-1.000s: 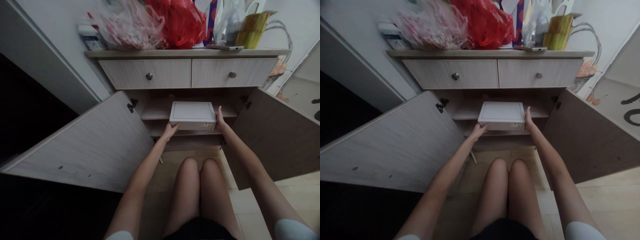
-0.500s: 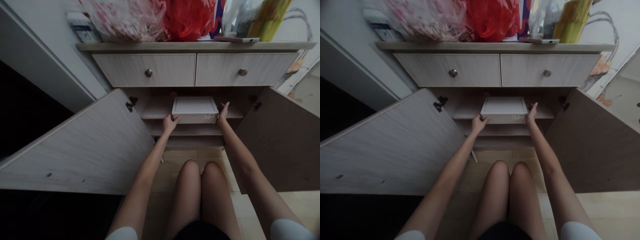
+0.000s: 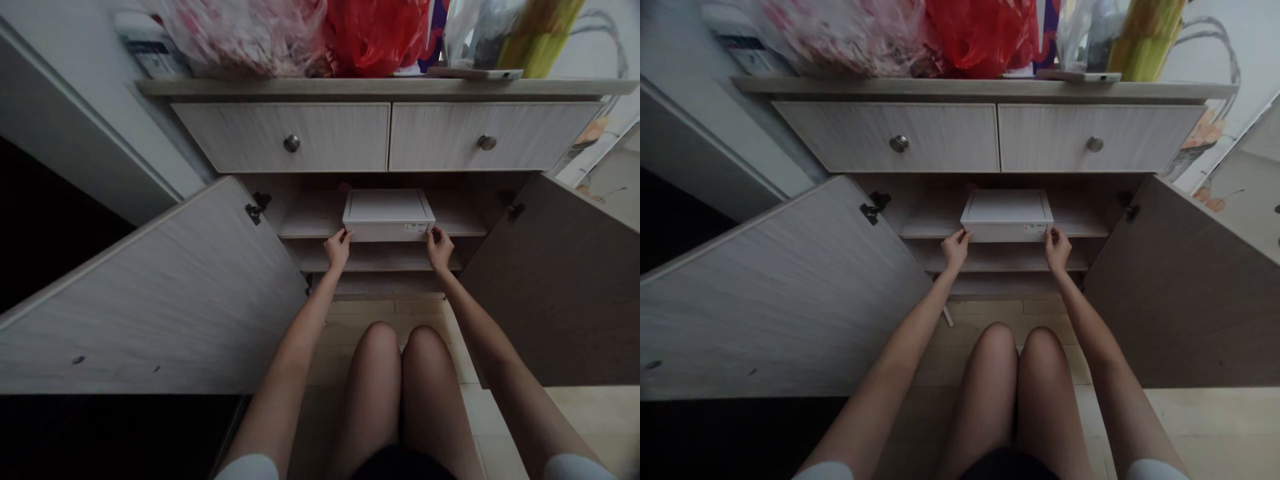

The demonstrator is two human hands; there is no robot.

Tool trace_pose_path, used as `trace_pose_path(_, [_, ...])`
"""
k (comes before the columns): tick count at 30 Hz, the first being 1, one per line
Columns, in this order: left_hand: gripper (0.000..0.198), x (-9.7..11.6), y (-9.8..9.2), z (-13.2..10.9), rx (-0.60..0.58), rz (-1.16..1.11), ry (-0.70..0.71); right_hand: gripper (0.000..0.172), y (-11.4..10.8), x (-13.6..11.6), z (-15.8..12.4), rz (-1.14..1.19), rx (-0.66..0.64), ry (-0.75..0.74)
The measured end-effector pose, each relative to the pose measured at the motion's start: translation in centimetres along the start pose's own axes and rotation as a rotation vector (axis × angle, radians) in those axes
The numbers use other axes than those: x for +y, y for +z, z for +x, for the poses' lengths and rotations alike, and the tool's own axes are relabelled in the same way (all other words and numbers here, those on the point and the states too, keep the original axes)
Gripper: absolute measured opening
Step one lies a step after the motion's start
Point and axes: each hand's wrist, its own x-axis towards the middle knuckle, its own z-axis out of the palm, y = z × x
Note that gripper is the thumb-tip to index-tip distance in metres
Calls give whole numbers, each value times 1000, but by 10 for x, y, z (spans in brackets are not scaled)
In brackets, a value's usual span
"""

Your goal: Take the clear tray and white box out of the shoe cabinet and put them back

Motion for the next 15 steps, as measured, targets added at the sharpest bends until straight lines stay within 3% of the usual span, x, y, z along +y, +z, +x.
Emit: trace_pose_path(15, [32,2,32,63,-42,135,67,29,41,4,61,-293,-103,67])
